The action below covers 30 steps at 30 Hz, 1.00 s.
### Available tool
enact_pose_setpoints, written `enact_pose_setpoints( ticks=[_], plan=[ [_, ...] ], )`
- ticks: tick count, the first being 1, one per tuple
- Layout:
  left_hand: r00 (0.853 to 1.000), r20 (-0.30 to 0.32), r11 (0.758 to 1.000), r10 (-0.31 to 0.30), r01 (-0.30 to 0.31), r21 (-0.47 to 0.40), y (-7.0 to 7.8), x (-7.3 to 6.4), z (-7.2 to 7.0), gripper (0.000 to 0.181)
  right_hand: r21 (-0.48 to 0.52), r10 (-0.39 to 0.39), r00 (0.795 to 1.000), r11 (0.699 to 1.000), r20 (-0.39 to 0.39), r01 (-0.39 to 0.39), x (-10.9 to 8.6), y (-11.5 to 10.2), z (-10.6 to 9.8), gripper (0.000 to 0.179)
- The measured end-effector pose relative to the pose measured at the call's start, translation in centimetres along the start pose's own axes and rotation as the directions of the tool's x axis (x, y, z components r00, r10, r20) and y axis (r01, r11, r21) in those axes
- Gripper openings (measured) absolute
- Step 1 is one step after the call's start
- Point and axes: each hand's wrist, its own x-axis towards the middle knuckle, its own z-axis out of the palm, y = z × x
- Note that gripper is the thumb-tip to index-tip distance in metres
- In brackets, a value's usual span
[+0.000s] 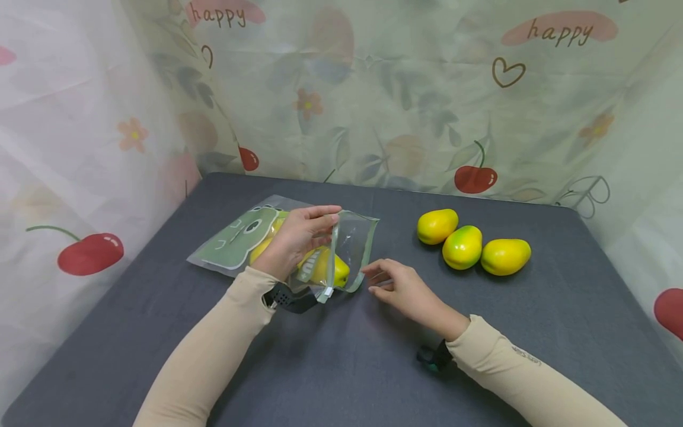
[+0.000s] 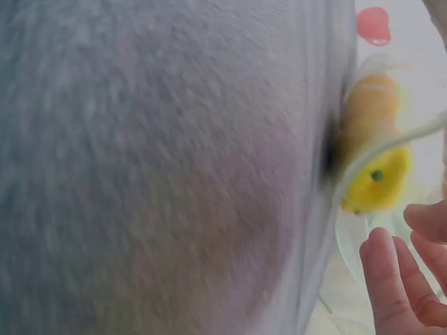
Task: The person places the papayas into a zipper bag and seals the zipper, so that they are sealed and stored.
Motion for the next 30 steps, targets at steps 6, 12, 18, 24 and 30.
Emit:
enact_pose_setpoints(
  ticks=[6,12,18,24,30],
  plan=[
    [1.000,0.004,1.000,0.000,0.000,-0.007,0.1,-0.1,0.0,0.036,0.022,0.029,0.998,0.999,-0.048,-0.028,-0.6,0.5,-1.8,0.033],
    [1.000,0.014,1.000,0.003,-0.003,-0.012,0.1,-0.1,-0.1,0.037,0.032,0.052,0.991,0.998,-0.121,-0.048,-1.3,1.2,-4.0,0.034],
    [1.000,0.018,1.000,0.001,0.000,-0.022,0.0,0.1,-0.2,0.038,0.034,0.086,0.980,0.996,-0.181,-0.081,-2.2,1.8,-6.0,0.036],
    [1.000,0.013,1.000,-0.003,0.004,-0.030,0.0,0.1,-0.2,0.038,0.050,0.098,0.964,0.995,-0.246,-0.089,-3.3,2.4,-8.1,0.038],
    [1.000,0.011,0.999,-0.011,0.012,-0.031,0.0,0.1,-0.1,0.037,0.051,0.107,0.936,0.994,-0.336,-0.095,-4.7,2.8,-10.3,0.038]
  ],
)
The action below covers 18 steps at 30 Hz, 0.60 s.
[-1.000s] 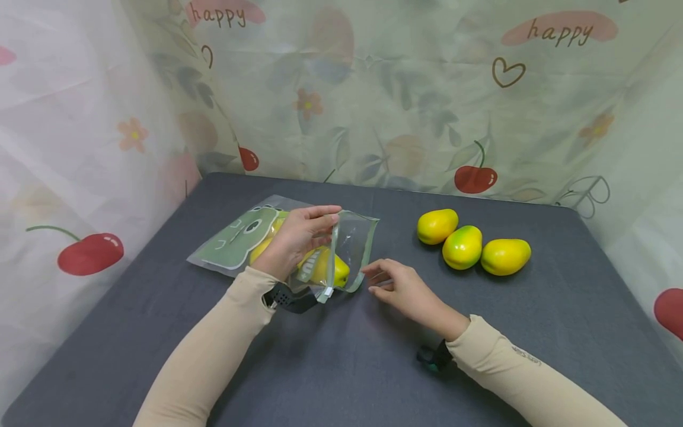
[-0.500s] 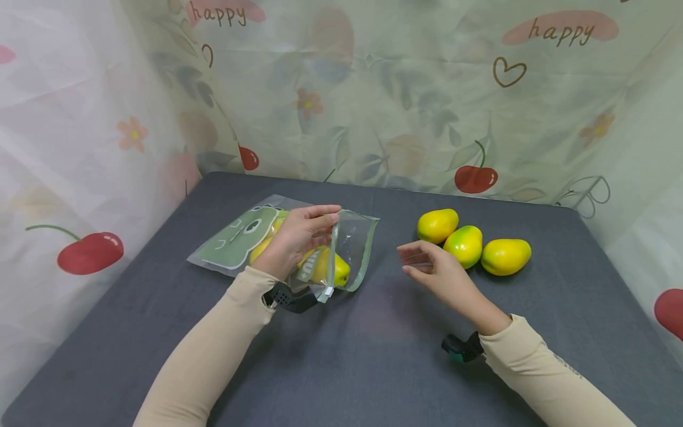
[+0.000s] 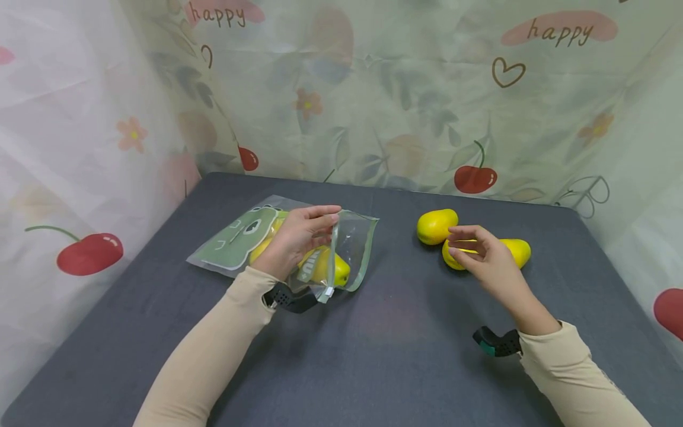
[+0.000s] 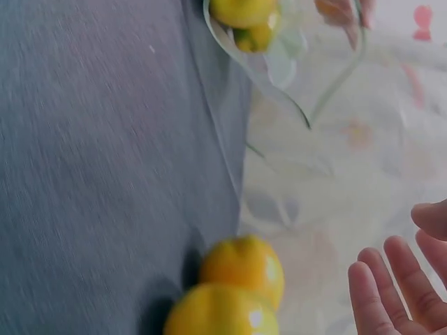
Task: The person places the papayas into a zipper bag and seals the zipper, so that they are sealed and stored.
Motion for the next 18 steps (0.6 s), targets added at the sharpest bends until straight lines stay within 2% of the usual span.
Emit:
enact_pose_setpoints(
  ticks=[8,14,18],
  plan=[
    [1.000,-0.001,1.000,0.000,0.000,0.000,-0.1,0.0,0.0,0.036,-0.051,0.026,0.986,0.998,-0.163,-0.035,-0.4,1.3,-2.7,0.043],
    [1.000,-0.001,1.000,0.004,-0.004,-0.008,-0.1,0.1,0.0,0.036,-0.059,0.070,0.972,0.995,-0.223,-0.085,-0.6,2.9,-4.0,0.046],
    [1.000,-0.003,1.000,-0.002,0.002,-0.007,-0.1,0.0,0.0,0.036,-0.088,0.146,0.960,0.981,-0.239,-0.171,-0.8,4.0,-4.5,0.052]
  ],
)
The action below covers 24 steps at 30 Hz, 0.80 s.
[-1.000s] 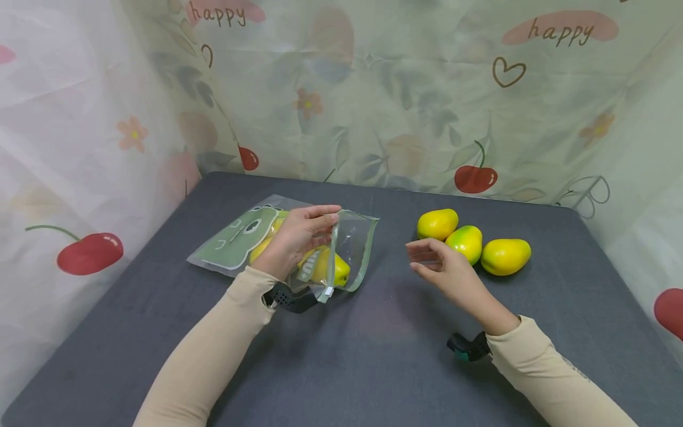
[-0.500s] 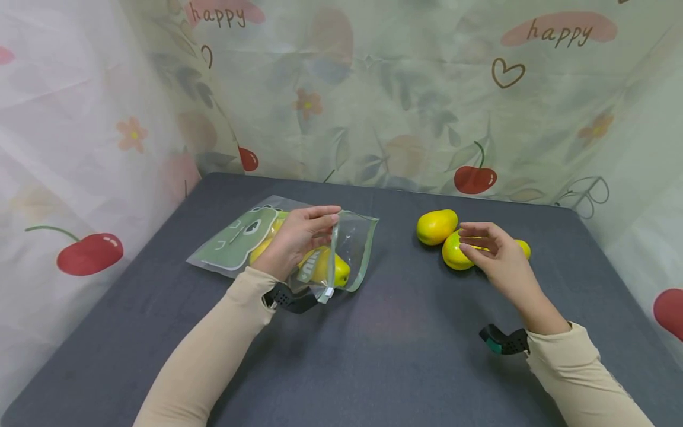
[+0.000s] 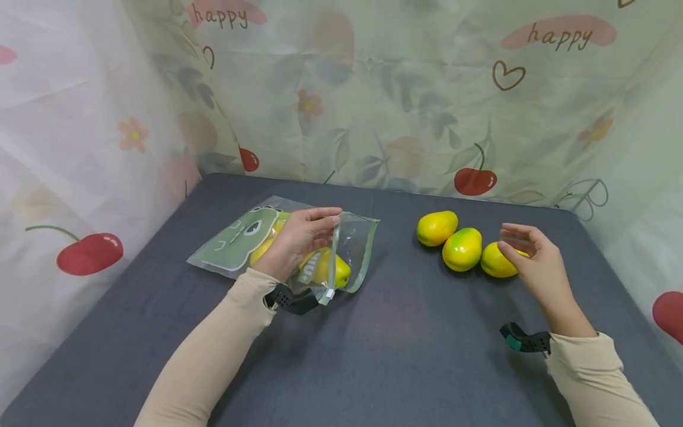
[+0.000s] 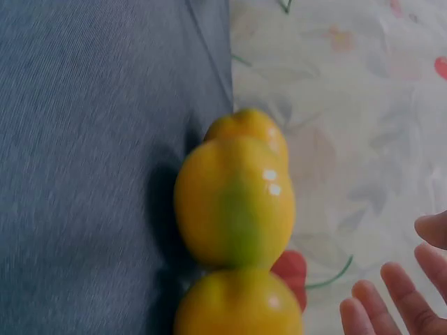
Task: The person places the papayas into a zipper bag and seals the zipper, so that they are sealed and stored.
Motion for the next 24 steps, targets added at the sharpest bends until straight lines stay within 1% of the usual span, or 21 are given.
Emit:
enact_pose_setpoints(
  ticks=[3,6,15,20,24],
  plan=[
    [1.000,0.000,1.000,-0.004,0.004,0.002,0.0,-0.1,0.0,0.037,-0.030,0.054,0.999,0.998,-0.007,-0.054,0.2,0.8,-0.2,0.054],
    [1.000,-0.001,1.000,-0.005,0.005,0.005,0.0,-0.1,0.0,0.037,-0.049,0.083,0.996,0.995,-0.008,-0.084,0.3,1.5,-0.4,0.057],
    [1.000,0.004,1.000,0.001,-0.001,0.007,0.1,-0.1,0.0,0.038,-0.077,0.165,0.985,0.984,0.048,-0.161,0.6,3.0,-0.8,0.067],
    [1.000,0.001,1.000,-0.003,0.003,0.012,0.0,-0.1,0.0,0.036,-0.095,0.198,0.978,0.977,0.073,-0.191,1.0,3.8,-0.9,0.070],
    [1.000,-0.005,1.000,-0.011,0.011,0.016,0.0,-0.1,-0.1,0.035,-0.100,0.209,0.972,0.975,0.111,-0.198,1.3,4.3,-0.8,0.073]
  ],
)
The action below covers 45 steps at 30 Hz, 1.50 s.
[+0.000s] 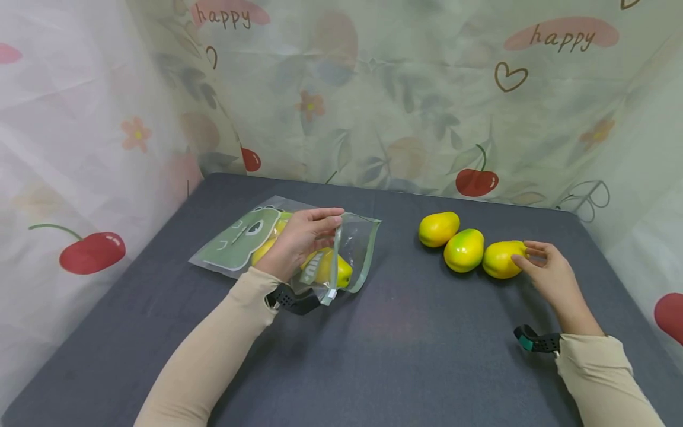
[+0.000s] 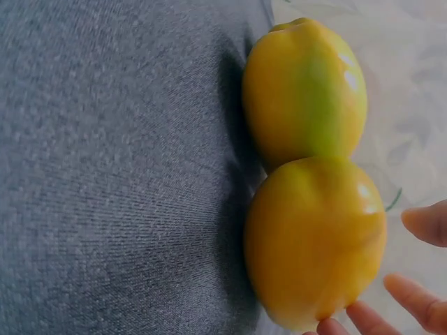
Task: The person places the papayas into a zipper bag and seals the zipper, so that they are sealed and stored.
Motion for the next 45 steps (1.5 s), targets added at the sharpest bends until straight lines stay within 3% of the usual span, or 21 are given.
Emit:
enact_pose_setpoints(
  ticks=[7,16,45],
  plan=[
    [1.000,0.000,1.000,0.009,-0.009,-0.003,-0.1,0.1,0.0,0.035,-0.056,0.036,0.997,0.998,0.064,-0.033,0.9,0.0,0.2,0.082],
    [1.000,-0.002,1.000,0.008,-0.008,0.006,-0.1,0.1,0.0,0.035,-0.112,0.029,0.994,0.994,0.110,-0.017,1.6,-0.1,1.0,0.088],
    [1.000,-0.008,1.000,0.010,-0.010,-0.005,-0.2,0.1,-0.1,0.033,-0.117,0.005,1.000,0.993,0.019,-0.003,1.3,-0.2,1.6,0.088]
  ],
)
